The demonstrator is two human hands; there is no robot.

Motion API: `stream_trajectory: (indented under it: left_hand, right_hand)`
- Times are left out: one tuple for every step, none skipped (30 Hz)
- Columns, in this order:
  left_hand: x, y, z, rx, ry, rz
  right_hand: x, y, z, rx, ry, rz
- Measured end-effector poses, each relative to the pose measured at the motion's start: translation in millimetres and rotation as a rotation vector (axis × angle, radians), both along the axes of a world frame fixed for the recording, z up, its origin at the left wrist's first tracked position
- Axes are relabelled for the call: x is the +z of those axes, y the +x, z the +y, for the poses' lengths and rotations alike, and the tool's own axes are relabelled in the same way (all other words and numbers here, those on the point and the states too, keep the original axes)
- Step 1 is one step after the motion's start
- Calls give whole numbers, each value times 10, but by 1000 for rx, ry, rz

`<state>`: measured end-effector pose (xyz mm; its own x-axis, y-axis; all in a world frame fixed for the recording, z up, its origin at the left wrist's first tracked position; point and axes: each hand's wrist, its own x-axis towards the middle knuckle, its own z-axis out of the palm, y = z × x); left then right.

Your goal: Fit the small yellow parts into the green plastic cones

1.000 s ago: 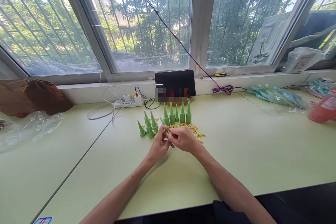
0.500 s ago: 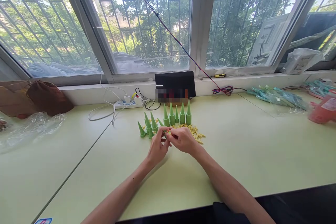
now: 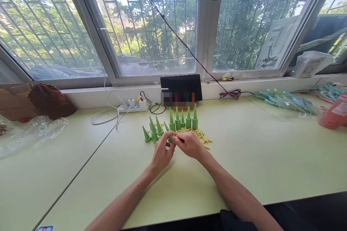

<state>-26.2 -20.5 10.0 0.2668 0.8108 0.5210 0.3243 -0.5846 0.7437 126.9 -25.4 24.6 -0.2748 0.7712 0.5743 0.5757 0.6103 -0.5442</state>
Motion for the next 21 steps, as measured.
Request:
stream_trajectory:
  left_hand:
    - [-1,0,-1,11,11,12]
    - [-1,1,-1,22,22,26]
    - [-1,3,-2,33,33,40]
    - [-1,4,-3,44,44,53]
    - [0,6,-3,54,54,63]
    - [0,8,-4,61,62,69]
    - [1,10,-4,65,68,74]
    - [2,12,-4,68,73,79]
    - [3,13,-4,69,79,84]
    - [5,15,-4,69,85,90]
    - [7,16,-4,70,91,95]
    - [8,16,-4,70,97,100]
    - [11,17,-5,69,101,104]
    - [13,17,-6,67,101,107]
    - [16,16,-7,65,100,109]
    - [18,15,-8,64,97,110]
    - [20,14,-10,64,94,111]
    - [22,13,-11,66,89,111]
    - [22,12,-12,69,84,111]
    - [22,11,-12,72,78,111]
    - [22,10,-12,74,70,111]
  right_hand:
    - [3,2,-3,-9,-5,-2]
    - [8,5,-6,-18,-10,-2]
    - [12,6,-10,-24,-12,1]
    - [16,7,-14,-27,-13,7]
    - [19,8,-18,-27,-12,14]
    - [21,8,-21,-26,-11,19]
    - [20,8,-22,-23,-9,21]
    - [17,8,-22,-19,-7,20]
    - [11,10,-21,-17,-5,17]
    - [4,12,-17,-16,-4,11]
    - [-5,15,-12,-16,-5,3]
    - [-14,20,-6,-15,-6,-7]
    - [-23,25,1,-15,-9,-17]
    - [-30,30,7,-16,-12,-29]
    - [-37,35,12,-18,-15,-41]
    - [-41,40,16,-20,-17,-51]
    - [-43,43,19,-23,-17,-61]
    - [-43,46,20,-26,-16,-69]
    - [-42,47,20,-31,-14,-77]
    - [-39,48,20,-34,-12,-84]
    - [-36,47,18,-38,-10,-89]
